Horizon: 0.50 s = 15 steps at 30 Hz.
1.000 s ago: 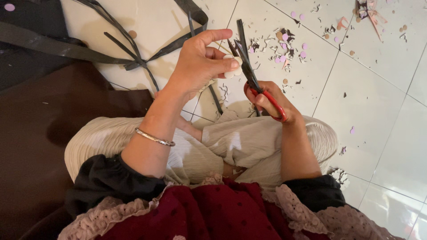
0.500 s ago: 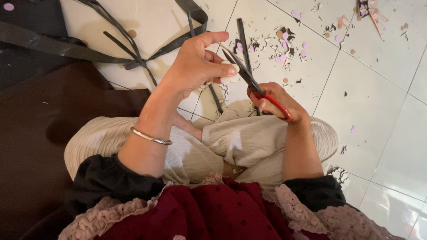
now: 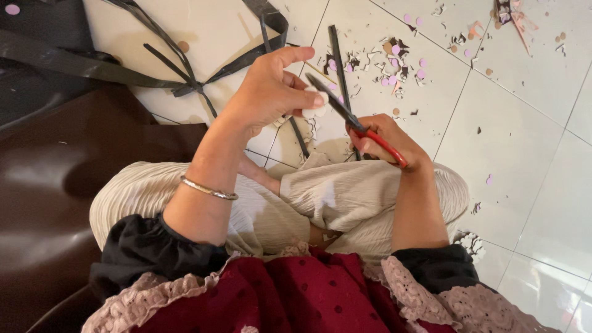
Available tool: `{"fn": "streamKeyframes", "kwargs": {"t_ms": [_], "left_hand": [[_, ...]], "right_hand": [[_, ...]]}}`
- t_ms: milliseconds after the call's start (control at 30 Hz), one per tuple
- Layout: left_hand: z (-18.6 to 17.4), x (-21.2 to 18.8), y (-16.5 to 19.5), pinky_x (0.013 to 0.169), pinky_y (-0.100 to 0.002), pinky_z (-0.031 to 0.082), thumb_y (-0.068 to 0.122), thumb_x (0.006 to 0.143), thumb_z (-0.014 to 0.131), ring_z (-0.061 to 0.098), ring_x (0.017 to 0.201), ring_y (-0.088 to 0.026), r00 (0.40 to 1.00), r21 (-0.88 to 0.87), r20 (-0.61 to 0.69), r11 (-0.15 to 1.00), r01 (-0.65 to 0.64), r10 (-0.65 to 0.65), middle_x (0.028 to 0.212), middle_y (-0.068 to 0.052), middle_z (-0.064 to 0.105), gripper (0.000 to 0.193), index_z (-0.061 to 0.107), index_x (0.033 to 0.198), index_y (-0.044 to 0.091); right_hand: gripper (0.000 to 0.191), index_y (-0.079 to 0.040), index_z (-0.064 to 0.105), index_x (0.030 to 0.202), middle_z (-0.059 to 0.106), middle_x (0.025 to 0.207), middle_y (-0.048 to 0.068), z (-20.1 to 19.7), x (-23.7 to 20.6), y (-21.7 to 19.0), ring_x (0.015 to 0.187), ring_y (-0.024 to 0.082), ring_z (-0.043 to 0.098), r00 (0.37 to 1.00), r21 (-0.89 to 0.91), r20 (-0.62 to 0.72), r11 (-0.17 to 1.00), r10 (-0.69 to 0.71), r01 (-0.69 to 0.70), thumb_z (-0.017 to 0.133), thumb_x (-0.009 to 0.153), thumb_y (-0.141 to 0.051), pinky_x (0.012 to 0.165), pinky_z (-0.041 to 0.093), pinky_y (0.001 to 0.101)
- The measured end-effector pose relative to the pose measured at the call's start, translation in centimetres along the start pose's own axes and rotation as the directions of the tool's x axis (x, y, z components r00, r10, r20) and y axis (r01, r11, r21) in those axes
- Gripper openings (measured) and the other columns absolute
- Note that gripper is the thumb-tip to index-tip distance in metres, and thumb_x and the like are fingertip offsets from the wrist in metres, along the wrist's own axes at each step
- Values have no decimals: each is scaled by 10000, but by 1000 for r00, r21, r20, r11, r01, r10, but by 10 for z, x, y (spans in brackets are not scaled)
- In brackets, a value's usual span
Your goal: The person sits on the floor and uses red-handled scissors to cut small white paper shapes, likely flowers or clovers, from a larger sheet. They hold the paper in one hand and carefully trim the edges with the other, creating multiple identical cutouts.
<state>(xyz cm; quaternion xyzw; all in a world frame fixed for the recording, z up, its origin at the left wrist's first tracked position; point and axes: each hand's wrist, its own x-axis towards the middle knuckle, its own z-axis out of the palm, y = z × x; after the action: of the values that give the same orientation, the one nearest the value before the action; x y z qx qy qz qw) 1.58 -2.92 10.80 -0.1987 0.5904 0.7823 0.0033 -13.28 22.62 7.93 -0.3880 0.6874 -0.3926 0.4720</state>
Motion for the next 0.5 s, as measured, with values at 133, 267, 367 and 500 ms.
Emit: {"fn": "streamKeyframes", "kwargs": {"t_ms": [133, 267, 367, 500], "left_hand": [[0, 7, -13, 683, -244, 570, 19, 788, 802, 678, 811, -120, 994, -7, -12, 994, -108, 108, 940, -94, 703, 756, 490, 1476, 29], [12, 13, -28, 784, -253, 576, -13, 773, 804, 658, 937, -118, 980, -22, 53, 981, -193, 194, 1064, -116, 683, 748, 515, 1460, 52], [20, 15, -35, 774, -254, 573, 5, 747, 803, 635, 901, -127, 980, 27, 69, 981, -190, 187, 1095, -99, 658, 734, 542, 1430, 70], [26, 16, -43, 743, -255, 554, 34, 711, 805, 629, 873, -126, 985, 122, 63, 979, -166, 159, 1063, -73, 635, 643, 605, 1320, 82]], "right_hand": [[762, -38, 635, 929, 498, 661, -24, 10, 5, 2, 557, 60, 424, 982, 126, -176, 987, -74, 97, 623, 838, -794, 507, 320, 229], [558, -25, 641, 1008, 514, 661, -19, 28, 23, 8, 546, 77, 478, 929, 269, -348, 936, -126, 228, 684, 916, -574, 494, 378, 245], [320, -16, 594, 980, 546, 673, 8, 39, 29, 12, 525, 79, 449, 899, 336, -435, 936, 53, 108, 724, 877, -289, 446, 315, 242], [153, -6, 601, 962, 542, 658, 17, 45, 33, 19, 533, 89, 467, 879, 365, -477, 910, 1, 197, 690, 925, -124, 486, 361, 251]]}}
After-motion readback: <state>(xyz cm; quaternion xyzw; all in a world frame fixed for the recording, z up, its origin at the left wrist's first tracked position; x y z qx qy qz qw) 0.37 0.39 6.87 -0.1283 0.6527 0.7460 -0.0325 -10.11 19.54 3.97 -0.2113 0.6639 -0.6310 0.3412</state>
